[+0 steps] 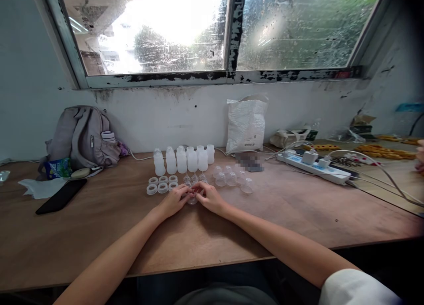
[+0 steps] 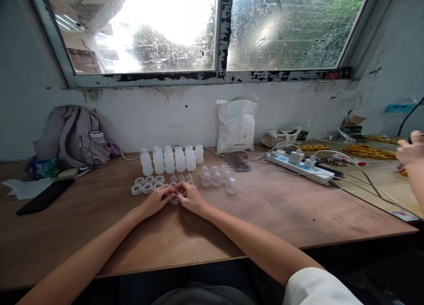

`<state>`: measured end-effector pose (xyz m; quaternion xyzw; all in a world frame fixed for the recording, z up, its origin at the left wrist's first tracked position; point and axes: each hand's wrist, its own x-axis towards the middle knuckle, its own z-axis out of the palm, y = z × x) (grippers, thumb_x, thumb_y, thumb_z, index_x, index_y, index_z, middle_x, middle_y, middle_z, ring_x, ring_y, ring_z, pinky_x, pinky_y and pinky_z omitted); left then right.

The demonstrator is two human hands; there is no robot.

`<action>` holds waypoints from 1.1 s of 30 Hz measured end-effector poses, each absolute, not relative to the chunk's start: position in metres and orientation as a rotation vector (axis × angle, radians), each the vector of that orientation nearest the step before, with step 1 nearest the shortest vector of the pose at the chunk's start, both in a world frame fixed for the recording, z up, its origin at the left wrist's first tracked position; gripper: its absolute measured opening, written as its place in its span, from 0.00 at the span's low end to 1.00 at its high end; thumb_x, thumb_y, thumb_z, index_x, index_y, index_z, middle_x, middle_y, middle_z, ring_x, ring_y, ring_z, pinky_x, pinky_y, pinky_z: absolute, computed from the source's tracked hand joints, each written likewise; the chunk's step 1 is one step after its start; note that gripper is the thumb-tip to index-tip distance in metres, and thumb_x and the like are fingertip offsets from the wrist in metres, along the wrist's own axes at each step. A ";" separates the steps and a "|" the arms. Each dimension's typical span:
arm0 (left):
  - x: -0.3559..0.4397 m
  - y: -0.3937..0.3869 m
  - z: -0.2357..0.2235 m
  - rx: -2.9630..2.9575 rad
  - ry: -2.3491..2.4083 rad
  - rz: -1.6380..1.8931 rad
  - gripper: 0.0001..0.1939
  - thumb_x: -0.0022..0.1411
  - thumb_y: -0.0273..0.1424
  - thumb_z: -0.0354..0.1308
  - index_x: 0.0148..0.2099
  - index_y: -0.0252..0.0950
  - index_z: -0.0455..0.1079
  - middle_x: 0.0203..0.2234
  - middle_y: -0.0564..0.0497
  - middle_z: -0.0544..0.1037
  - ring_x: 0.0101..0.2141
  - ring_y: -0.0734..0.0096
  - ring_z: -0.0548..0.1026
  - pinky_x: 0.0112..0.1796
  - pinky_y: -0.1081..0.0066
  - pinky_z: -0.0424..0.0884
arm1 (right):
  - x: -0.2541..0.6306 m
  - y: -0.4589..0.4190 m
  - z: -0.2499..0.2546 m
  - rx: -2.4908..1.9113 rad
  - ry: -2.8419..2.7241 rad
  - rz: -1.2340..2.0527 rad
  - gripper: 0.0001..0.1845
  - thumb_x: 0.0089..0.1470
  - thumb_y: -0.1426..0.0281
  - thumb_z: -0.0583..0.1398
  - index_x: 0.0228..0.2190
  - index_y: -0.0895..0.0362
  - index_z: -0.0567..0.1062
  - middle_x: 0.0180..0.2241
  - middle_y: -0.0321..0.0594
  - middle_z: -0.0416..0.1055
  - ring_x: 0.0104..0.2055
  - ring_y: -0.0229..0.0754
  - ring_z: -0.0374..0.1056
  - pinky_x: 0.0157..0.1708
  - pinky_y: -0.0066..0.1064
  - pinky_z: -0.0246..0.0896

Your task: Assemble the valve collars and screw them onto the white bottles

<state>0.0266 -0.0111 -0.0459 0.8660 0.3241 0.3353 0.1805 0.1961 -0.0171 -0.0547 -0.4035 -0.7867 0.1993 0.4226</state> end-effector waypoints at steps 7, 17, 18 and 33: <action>0.029 -0.007 -0.047 1.943 1.012 1.087 0.15 0.58 0.39 0.47 0.36 0.34 0.68 0.29 0.50 0.73 0.32 0.71 0.70 0.34 0.72 0.66 | 0.197 -0.027 -0.044 -0.882 -1.969 0.585 0.12 0.49 0.69 0.55 0.38 0.57 0.68 0.34 0.40 0.69 0.35 0.38 0.65 0.34 0.30 0.61; 0.035 -0.013 -0.047 1.287 0.920 1.055 0.17 0.57 0.40 0.49 0.43 0.35 0.63 0.28 0.48 0.74 0.29 0.72 0.74 0.32 0.70 0.71 | 0.193 -0.022 -0.049 -0.918 -1.722 0.874 0.12 0.47 0.62 0.56 0.32 0.58 0.69 0.27 0.38 0.69 0.27 0.36 0.65 0.28 0.29 0.63; 0.035 -0.014 -0.047 1.327 0.917 1.058 0.17 0.56 0.41 0.49 0.44 0.35 0.62 0.27 0.49 0.74 0.28 0.72 0.74 0.31 0.70 0.71 | 0.193 -0.022 -0.049 -0.937 -1.690 0.898 0.13 0.47 0.61 0.56 0.31 0.58 0.69 0.26 0.37 0.68 0.25 0.35 0.64 0.25 0.28 0.62; 0.035 -0.014 -0.055 1.865 0.947 1.107 0.13 0.52 0.31 0.53 0.42 0.34 0.62 0.29 0.50 0.74 0.30 0.69 0.73 0.30 0.71 0.70 | 0.193 -0.024 -0.052 -0.990 -1.733 0.830 0.10 0.45 0.70 0.56 0.34 0.58 0.65 0.23 0.34 0.67 0.23 0.34 0.63 0.24 0.26 0.60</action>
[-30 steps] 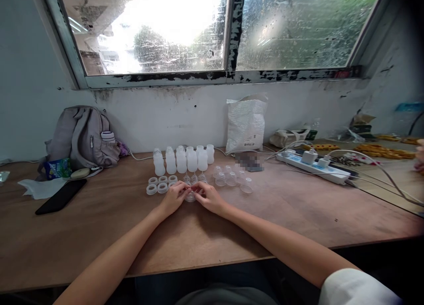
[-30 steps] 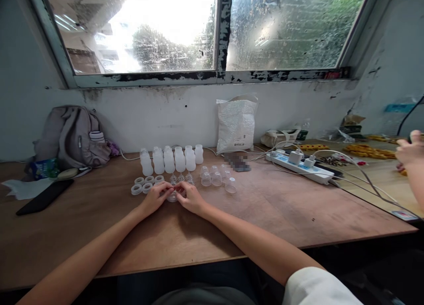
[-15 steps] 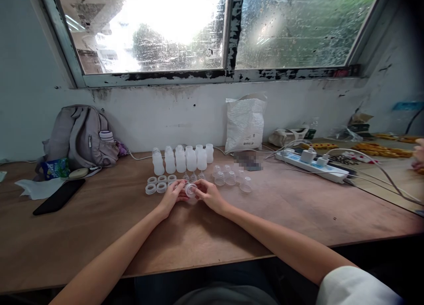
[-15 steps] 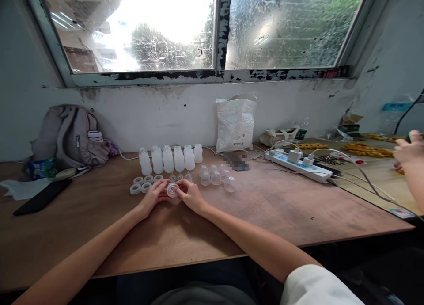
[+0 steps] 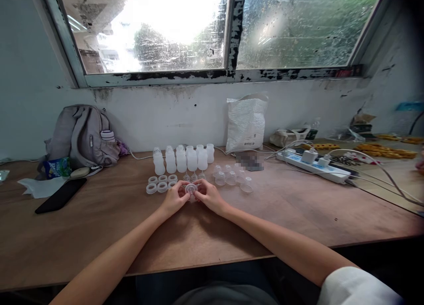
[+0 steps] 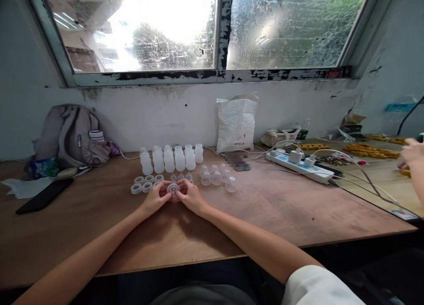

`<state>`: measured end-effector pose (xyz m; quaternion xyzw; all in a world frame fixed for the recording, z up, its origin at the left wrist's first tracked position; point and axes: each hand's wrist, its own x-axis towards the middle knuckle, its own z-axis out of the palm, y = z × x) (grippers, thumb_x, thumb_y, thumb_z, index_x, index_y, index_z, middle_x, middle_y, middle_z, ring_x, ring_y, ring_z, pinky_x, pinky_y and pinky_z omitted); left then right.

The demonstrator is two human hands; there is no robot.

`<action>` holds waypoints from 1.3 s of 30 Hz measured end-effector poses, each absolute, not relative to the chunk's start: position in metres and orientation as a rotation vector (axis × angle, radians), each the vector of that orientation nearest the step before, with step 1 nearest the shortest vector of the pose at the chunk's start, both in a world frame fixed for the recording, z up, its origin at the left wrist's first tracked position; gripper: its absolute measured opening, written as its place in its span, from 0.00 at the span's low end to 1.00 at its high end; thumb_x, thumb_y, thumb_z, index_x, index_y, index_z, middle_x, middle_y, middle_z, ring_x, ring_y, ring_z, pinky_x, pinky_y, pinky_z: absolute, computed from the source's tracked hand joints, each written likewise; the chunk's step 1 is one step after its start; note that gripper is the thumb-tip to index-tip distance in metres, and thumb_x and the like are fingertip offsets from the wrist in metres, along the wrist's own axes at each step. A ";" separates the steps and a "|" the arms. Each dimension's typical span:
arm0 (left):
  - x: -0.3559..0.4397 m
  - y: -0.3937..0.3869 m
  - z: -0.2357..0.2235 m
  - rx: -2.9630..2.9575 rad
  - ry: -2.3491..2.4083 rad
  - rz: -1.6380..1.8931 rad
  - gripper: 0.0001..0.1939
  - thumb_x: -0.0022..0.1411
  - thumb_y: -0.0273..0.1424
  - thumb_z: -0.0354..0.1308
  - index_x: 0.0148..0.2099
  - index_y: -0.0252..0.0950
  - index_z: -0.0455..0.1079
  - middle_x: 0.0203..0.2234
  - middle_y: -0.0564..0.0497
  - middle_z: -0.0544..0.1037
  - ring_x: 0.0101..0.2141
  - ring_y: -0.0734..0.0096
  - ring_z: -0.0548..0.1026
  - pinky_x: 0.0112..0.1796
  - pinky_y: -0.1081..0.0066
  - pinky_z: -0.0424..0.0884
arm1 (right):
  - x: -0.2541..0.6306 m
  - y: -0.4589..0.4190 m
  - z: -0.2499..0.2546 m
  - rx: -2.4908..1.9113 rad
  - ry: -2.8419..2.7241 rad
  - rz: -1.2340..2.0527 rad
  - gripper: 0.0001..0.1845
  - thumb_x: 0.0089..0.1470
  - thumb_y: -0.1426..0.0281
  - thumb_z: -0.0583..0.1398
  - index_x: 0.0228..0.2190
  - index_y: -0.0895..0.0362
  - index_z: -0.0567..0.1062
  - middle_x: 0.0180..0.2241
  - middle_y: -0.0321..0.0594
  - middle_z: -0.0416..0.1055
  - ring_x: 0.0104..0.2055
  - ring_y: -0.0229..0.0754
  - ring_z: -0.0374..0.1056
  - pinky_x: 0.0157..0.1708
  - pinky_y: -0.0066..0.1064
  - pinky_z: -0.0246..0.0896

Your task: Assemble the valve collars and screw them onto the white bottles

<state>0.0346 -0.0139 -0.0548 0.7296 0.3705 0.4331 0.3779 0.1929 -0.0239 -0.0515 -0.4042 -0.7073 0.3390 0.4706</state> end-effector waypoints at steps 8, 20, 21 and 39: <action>0.036 -0.017 -0.053 2.019 1.016 1.126 0.12 0.51 0.27 0.52 0.40 0.34 0.62 0.25 0.53 0.71 0.26 0.74 0.70 0.27 0.75 0.66 | 0.192 -0.024 -0.051 -1.003 -1.793 0.716 0.13 0.41 0.76 0.54 0.33 0.57 0.66 0.22 0.31 0.64 0.23 0.33 0.60 0.23 0.23 0.55; 0.038 -0.024 -0.046 2.065 1.065 1.139 0.10 0.52 0.29 0.51 0.39 0.35 0.62 0.22 0.56 0.69 0.23 0.76 0.67 0.24 0.77 0.63 | 0.192 -0.029 -0.047 -1.018 -1.822 0.623 0.08 0.44 0.74 0.54 0.31 0.57 0.65 0.21 0.31 0.63 0.22 0.32 0.58 0.23 0.23 0.53; 0.038 -0.025 -0.046 2.050 1.050 1.128 0.10 0.54 0.31 0.50 0.40 0.35 0.61 0.22 0.55 0.69 0.22 0.76 0.68 0.24 0.77 0.63 | 0.192 -0.029 -0.047 -1.016 -1.828 0.616 0.07 0.45 0.73 0.53 0.31 0.57 0.65 0.21 0.31 0.64 0.22 0.33 0.59 0.23 0.23 0.53; 0.037 -0.026 -0.043 2.109 1.049 1.084 0.10 0.58 0.37 0.45 0.37 0.36 0.61 0.18 0.56 0.70 0.18 0.76 0.69 0.23 0.76 0.64 | 0.192 -0.032 -0.042 -1.051 -1.852 0.561 0.06 0.50 0.68 0.52 0.25 0.57 0.64 0.17 0.30 0.60 0.20 0.33 0.57 0.22 0.24 0.51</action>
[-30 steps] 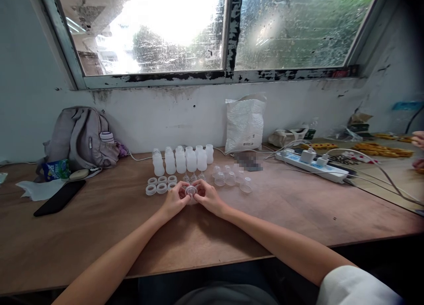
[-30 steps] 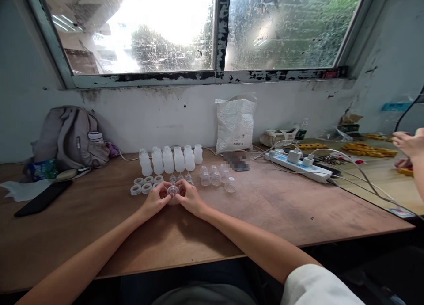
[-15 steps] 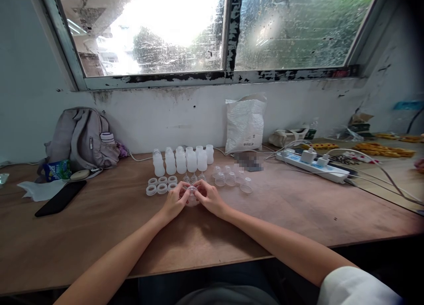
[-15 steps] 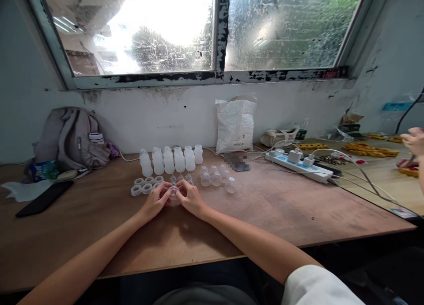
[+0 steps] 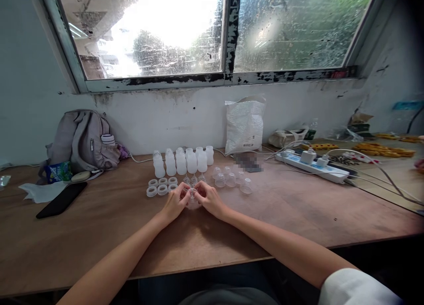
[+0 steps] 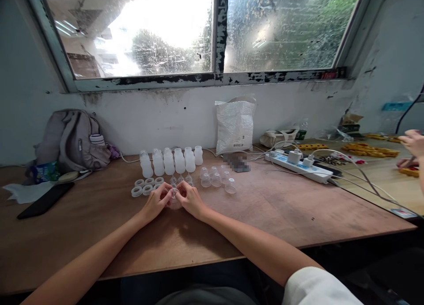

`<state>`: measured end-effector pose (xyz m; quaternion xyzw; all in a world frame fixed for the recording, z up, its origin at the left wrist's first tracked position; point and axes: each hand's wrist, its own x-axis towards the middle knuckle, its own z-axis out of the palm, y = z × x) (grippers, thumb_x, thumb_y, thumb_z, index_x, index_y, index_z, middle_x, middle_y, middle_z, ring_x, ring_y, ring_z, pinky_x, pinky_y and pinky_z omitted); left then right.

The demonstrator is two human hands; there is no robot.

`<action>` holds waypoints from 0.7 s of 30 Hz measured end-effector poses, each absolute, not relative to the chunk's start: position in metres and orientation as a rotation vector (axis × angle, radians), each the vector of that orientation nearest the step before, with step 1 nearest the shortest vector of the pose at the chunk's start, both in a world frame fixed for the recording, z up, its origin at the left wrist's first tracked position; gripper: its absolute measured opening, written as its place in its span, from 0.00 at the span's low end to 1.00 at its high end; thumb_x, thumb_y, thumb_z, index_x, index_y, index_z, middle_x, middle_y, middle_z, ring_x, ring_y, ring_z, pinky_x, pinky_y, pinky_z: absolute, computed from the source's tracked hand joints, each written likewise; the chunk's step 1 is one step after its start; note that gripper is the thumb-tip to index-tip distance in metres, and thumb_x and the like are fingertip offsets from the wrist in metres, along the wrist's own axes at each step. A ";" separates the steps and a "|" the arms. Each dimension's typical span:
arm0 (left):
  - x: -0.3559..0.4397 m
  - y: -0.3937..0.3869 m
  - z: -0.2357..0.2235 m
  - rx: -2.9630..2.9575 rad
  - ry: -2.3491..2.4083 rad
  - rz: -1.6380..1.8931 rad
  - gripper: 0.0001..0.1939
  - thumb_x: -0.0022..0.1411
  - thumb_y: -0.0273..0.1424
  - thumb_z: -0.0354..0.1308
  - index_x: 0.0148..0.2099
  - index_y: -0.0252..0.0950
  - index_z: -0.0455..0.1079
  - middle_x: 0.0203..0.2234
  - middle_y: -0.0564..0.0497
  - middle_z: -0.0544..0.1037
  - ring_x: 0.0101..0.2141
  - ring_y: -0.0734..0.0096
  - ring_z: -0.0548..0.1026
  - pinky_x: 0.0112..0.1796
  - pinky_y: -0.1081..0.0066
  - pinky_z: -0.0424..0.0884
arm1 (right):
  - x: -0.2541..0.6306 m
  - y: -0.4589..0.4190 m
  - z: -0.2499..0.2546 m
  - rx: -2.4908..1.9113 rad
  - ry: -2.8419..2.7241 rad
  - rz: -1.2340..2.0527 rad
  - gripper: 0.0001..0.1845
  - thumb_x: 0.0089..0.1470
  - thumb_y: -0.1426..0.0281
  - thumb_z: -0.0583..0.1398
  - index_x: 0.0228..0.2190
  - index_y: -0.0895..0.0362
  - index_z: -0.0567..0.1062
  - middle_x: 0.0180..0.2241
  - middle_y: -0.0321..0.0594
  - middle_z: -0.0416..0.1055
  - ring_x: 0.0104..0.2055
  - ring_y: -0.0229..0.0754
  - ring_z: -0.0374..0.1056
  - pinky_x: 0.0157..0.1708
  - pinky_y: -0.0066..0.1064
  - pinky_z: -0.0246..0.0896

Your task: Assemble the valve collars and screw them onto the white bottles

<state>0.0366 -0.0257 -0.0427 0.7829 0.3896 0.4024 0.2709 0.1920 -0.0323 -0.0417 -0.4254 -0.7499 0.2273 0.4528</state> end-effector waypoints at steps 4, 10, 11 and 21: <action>0.037 -0.026 -0.042 2.091 1.035 1.067 0.09 0.58 0.37 0.45 0.35 0.36 0.61 0.18 0.57 0.69 0.18 0.76 0.69 0.22 0.77 0.65 | 0.192 -0.032 -0.042 -1.060 -1.864 0.563 0.06 0.49 0.68 0.52 0.25 0.57 0.64 0.17 0.30 0.60 0.21 0.33 0.56 0.21 0.24 0.50; 0.038 -0.027 -0.042 2.079 1.035 1.058 0.08 0.58 0.36 0.46 0.35 0.37 0.61 0.16 0.57 0.69 0.17 0.77 0.69 0.21 0.77 0.64 | 0.191 -0.032 -0.043 -1.064 -1.866 0.528 0.06 0.49 0.68 0.52 0.25 0.56 0.63 0.17 0.29 0.58 0.20 0.33 0.55 0.21 0.24 0.49; 0.037 -0.027 -0.042 2.075 1.042 1.060 0.09 0.58 0.36 0.46 0.35 0.36 0.61 0.16 0.57 0.69 0.17 0.77 0.69 0.20 0.77 0.64 | 0.191 -0.031 -0.043 -1.065 -1.866 0.528 0.05 0.49 0.68 0.52 0.25 0.56 0.64 0.17 0.29 0.58 0.20 0.33 0.55 0.21 0.24 0.50; 0.037 -0.026 -0.044 2.144 1.082 1.078 0.09 0.56 0.31 0.48 0.40 0.36 0.61 0.19 0.56 0.70 0.20 0.75 0.69 0.24 0.76 0.64 | 0.194 -0.027 -0.045 -1.026 -1.876 0.505 0.04 0.49 0.69 0.53 0.27 0.57 0.65 0.22 0.33 0.64 0.24 0.34 0.59 0.24 0.24 0.54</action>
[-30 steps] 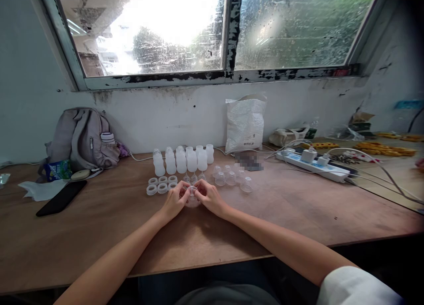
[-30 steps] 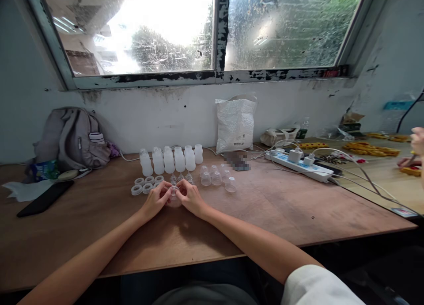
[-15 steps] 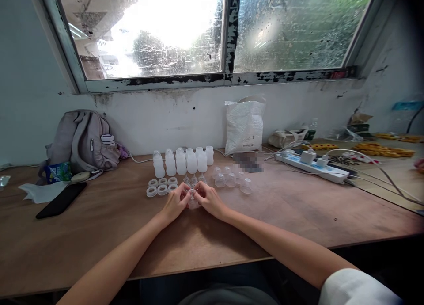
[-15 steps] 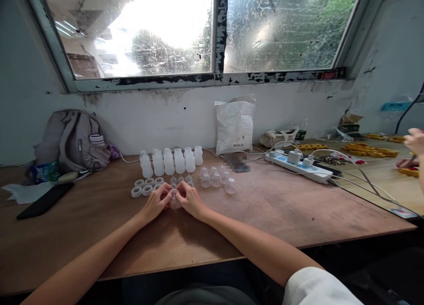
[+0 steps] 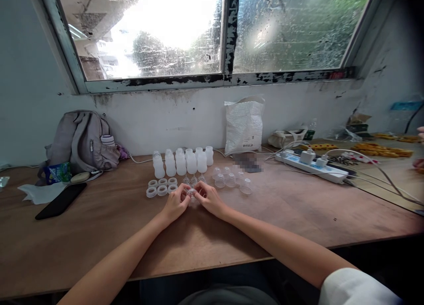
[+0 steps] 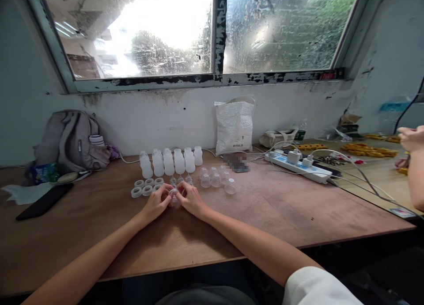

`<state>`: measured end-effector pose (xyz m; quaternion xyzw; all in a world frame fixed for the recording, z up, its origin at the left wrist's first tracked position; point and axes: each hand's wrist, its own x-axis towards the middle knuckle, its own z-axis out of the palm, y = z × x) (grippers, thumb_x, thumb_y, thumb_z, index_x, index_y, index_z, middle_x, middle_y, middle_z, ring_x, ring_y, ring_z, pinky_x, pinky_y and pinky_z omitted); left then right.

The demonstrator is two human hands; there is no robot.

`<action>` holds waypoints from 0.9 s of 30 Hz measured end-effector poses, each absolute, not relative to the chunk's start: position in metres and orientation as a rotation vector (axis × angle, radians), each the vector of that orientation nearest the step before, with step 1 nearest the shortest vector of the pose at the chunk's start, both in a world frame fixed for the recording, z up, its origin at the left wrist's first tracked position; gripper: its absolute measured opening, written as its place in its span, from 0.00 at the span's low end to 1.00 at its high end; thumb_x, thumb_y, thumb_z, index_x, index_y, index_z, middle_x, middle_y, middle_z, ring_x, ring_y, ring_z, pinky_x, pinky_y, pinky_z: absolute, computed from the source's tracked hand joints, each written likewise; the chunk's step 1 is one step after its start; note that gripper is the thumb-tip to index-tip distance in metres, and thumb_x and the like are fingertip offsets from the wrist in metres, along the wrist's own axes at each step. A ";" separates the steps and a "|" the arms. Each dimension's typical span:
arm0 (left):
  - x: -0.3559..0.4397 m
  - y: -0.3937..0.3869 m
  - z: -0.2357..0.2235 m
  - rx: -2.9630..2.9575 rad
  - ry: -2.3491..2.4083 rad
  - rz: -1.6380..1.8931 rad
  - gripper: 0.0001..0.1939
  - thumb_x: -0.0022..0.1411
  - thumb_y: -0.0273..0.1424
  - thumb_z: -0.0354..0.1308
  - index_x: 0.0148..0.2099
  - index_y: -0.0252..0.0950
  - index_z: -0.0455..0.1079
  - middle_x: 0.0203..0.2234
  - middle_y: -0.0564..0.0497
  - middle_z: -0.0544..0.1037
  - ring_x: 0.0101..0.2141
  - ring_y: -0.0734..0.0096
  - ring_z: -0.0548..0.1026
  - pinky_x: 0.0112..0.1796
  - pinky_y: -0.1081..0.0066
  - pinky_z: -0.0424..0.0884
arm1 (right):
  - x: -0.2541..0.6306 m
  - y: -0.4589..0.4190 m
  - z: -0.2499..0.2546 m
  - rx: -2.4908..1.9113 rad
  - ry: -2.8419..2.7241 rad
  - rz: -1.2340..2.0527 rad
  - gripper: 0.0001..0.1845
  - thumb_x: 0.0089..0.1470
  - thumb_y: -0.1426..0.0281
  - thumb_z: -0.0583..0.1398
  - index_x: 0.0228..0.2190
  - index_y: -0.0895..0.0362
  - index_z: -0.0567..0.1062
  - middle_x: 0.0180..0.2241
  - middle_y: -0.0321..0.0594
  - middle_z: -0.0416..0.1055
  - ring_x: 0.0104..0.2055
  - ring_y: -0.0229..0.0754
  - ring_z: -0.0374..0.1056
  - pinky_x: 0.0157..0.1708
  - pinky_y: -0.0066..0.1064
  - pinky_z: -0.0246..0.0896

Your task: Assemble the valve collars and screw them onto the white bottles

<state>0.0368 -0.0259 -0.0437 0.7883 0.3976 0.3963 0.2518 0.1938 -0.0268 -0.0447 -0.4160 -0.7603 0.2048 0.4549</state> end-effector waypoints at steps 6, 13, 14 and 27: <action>0.036 -0.027 -0.042 2.157 1.108 1.060 0.07 0.55 0.29 0.47 0.37 0.37 0.62 0.18 0.57 0.68 0.20 0.76 0.68 0.24 0.76 0.63 | 0.193 -0.027 -0.045 -1.007 -1.874 0.508 0.03 0.47 0.71 0.53 0.24 0.57 0.64 0.21 0.32 0.62 0.23 0.33 0.58 0.23 0.23 0.53; 0.037 -0.028 -0.041 2.141 1.106 1.040 0.06 0.55 0.30 0.48 0.37 0.37 0.63 0.18 0.56 0.68 0.20 0.76 0.68 0.24 0.76 0.62 | 0.194 -0.025 -0.047 -1.043 -1.893 0.474 0.04 0.46 0.72 0.53 0.22 0.57 0.62 0.19 0.31 0.61 0.22 0.33 0.57 0.23 0.24 0.51; 0.038 -0.028 -0.041 2.135 1.096 1.043 0.07 0.55 0.31 0.48 0.37 0.37 0.63 0.19 0.56 0.69 0.20 0.76 0.68 0.24 0.76 0.62 | 0.194 -0.024 -0.047 -1.055 -1.897 0.462 0.03 0.46 0.72 0.53 0.22 0.57 0.63 0.19 0.31 0.61 0.22 0.33 0.56 0.23 0.24 0.51; 0.039 -0.028 -0.044 2.183 1.025 1.036 0.11 0.52 0.26 0.49 0.41 0.36 0.60 0.21 0.56 0.66 0.20 0.79 0.64 0.23 0.78 0.60 | 0.194 -0.027 -0.046 -1.050 -1.941 0.379 0.01 0.45 0.72 0.53 0.24 0.57 0.62 0.21 0.32 0.60 0.23 0.33 0.56 0.24 0.24 0.51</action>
